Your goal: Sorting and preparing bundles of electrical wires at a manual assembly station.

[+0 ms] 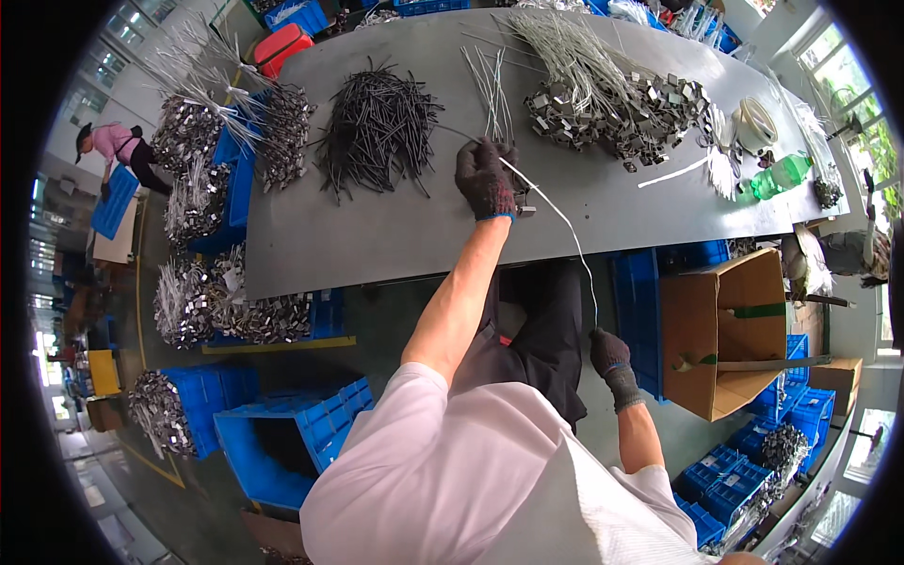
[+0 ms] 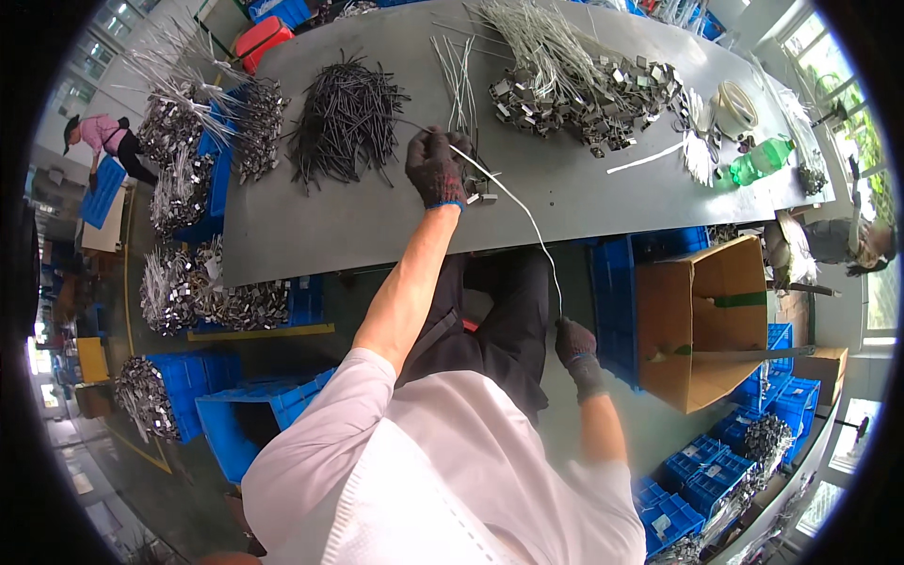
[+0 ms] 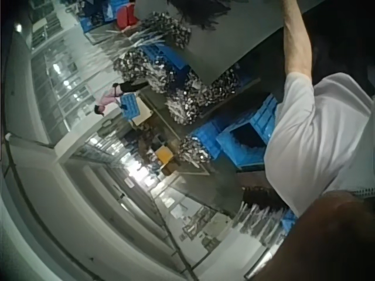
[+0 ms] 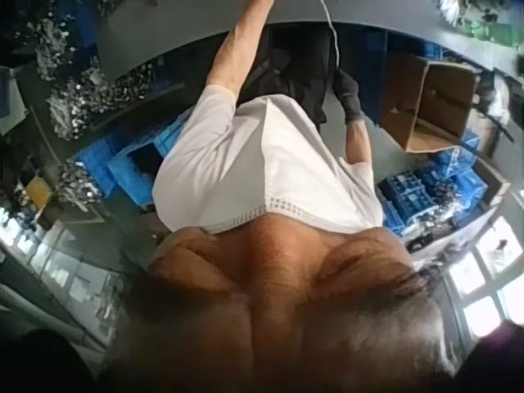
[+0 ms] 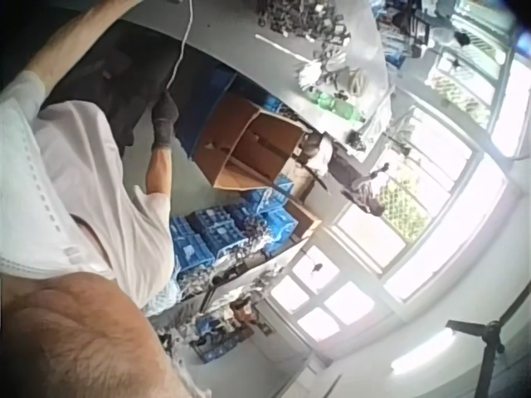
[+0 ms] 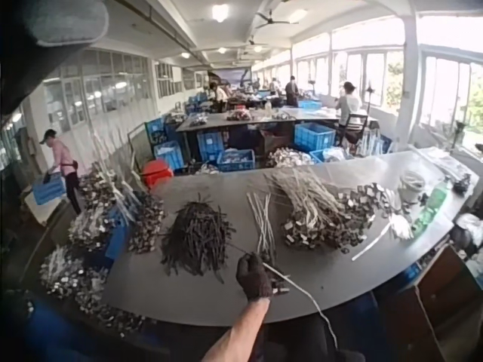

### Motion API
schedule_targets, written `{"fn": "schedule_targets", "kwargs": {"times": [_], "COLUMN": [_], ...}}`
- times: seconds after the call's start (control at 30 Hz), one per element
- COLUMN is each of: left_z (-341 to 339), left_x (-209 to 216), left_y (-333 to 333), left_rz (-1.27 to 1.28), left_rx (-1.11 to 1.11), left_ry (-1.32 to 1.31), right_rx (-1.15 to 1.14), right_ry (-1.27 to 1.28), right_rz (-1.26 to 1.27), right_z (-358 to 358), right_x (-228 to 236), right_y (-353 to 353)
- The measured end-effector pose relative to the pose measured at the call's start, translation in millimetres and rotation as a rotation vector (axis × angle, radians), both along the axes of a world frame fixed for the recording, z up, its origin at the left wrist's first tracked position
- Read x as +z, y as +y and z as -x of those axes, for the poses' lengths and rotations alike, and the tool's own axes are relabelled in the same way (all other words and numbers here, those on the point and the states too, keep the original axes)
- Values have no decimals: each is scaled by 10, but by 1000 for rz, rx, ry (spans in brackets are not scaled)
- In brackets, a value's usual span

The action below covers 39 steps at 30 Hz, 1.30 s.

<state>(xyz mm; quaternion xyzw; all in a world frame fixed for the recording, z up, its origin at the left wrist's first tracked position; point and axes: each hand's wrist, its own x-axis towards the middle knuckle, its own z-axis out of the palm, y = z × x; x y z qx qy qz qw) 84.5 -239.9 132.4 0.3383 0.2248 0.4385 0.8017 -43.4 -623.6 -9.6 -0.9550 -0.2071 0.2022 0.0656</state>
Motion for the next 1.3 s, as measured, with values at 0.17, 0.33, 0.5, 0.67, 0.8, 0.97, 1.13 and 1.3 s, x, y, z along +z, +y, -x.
{"fn": "schedule_targets", "kwargs": {"times": [0.17, 0.33, 0.5, 0.67, 0.8, 0.97, 1.13, 1.3], "left_z": [65, 468, 483, 290, 392, 677, 398, 267], "left_x": [-441, -636, -502, -601, -759, -1348, -1412, -1620], "left_y": [-192, -764, -653, -63, 746, 1593, 1774, 1813], "left_rz": [-137, -177, -128, -301, -851, -1056, -1054, -1172], "left_rx": [-610, -842, -791, -744, -362, -66, -335, -367], "left_ry": [340, 315, 308, 583, 1032, 1584, 1712, 1593], "right_rx": [-25, -151, 28, -652, -556, -855, -170, -497], "right_ry": [-150, -229, -438, 506, -588, 241, 21, 89], "right_rz": [-517, -993, -711, -958, -576, -900, -525, -712], "right_z": [-394, -1157, -1618, -1805, -2628, -3386, -3740, -3530], "right_x": [352, 667, 395, 1062, 590, 711, 207, -20], "right_y": [624, 1527, 1949, 2444, 1831, 1788, 1493, 1155]}}
